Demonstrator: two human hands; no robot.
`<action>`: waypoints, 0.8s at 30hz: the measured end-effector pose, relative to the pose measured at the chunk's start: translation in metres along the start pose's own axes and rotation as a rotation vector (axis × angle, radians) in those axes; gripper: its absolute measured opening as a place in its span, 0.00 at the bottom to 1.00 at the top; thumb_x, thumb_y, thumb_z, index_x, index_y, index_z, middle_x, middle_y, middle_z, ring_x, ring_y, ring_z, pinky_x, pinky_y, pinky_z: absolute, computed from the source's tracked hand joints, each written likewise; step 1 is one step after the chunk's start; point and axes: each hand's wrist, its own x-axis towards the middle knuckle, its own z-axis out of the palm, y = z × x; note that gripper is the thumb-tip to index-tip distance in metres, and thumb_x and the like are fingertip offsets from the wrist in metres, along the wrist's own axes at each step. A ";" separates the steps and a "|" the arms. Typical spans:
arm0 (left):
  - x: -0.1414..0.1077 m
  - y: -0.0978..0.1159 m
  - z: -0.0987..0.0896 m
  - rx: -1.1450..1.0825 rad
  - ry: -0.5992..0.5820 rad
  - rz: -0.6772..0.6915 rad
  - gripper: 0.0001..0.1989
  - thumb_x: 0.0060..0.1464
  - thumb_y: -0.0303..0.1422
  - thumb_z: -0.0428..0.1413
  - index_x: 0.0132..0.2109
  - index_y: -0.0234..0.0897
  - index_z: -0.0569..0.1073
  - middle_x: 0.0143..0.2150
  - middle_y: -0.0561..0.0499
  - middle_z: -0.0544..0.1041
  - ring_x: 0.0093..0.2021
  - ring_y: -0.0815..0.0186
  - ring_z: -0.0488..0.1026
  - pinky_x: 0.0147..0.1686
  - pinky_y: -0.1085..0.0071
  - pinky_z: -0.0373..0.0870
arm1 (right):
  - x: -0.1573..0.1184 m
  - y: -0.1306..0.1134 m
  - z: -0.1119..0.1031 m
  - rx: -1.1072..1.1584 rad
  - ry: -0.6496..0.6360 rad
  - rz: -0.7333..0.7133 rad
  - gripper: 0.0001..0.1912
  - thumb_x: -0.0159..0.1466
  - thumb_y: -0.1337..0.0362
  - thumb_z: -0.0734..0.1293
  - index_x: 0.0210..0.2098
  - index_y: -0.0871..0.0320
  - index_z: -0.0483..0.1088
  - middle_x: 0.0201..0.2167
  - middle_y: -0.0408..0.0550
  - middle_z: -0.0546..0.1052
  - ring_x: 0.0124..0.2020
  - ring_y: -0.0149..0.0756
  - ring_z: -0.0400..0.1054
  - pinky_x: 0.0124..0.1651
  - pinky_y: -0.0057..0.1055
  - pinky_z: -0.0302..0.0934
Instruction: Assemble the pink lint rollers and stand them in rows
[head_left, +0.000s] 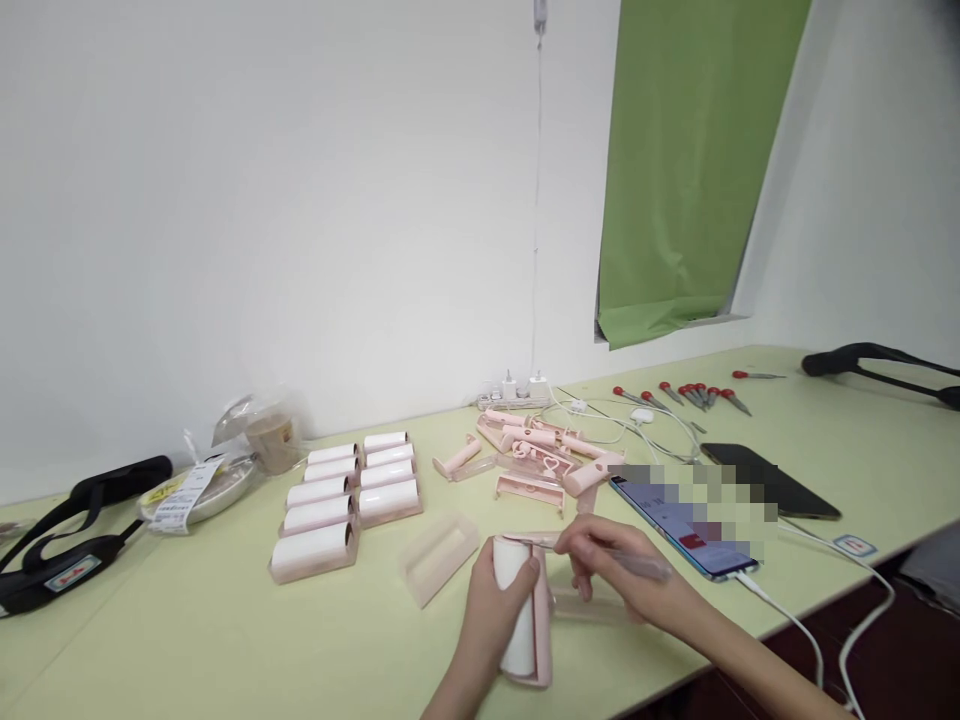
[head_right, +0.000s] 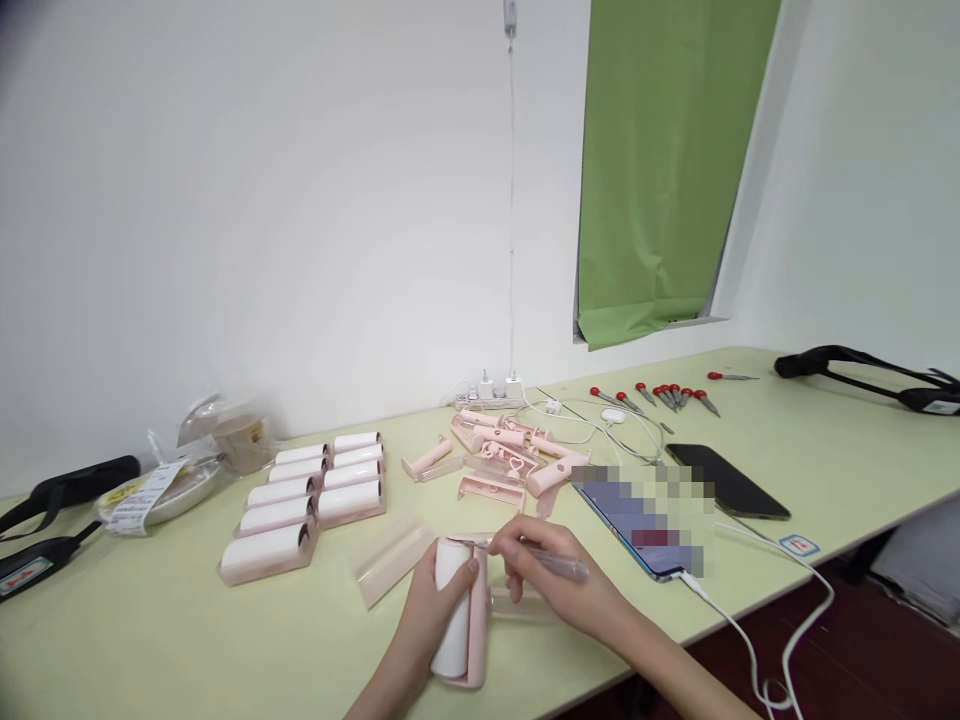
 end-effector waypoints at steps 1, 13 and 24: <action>0.000 0.000 -0.001 -0.002 0.036 -0.007 0.13 0.43 0.38 0.56 0.35 0.34 0.68 0.31 0.49 0.71 0.34 0.61 0.67 0.35 0.70 0.62 | 0.002 0.004 -0.003 0.027 0.051 -0.024 0.20 0.61 0.50 0.54 0.35 0.59 0.67 0.22 0.45 0.71 0.18 0.31 0.67 0.14 0.22 0.54; -0.004 -0.014 -0.004 -0.281 0.038 -0.077 0.24 0.31 0.45 0.62 0.34 0.33 0.69 0.29 0.49 0.73 0.32 0.61 0.69 0.34 0.70 0.65 | 0.039 0.036 -0.023 -0.328 -0.460 -0.099 0.12 0.53 0.59 0.66 0.34 0.57 0.63 0.36 0.44 0.70 0.39 0.34 0.64 0.40 0.30 0.59; -0.003 -0.017 -0.006 -0.366 -0.071 -0.121 0.26 0.30 0.45 0.62 0.36 0.34 0.68 0.32 0.44 0.75 0.32 0.59 0.71 0.33 0.67 0.67 | 0.143 0.053 -0.029 -0.771 0.037 -0.260 0.04 0.56 0.65 0.60 0.29 0.58 0.63 0.28 0.46 0.69 0.31 0.36 0.62 0.35 0.31 0.53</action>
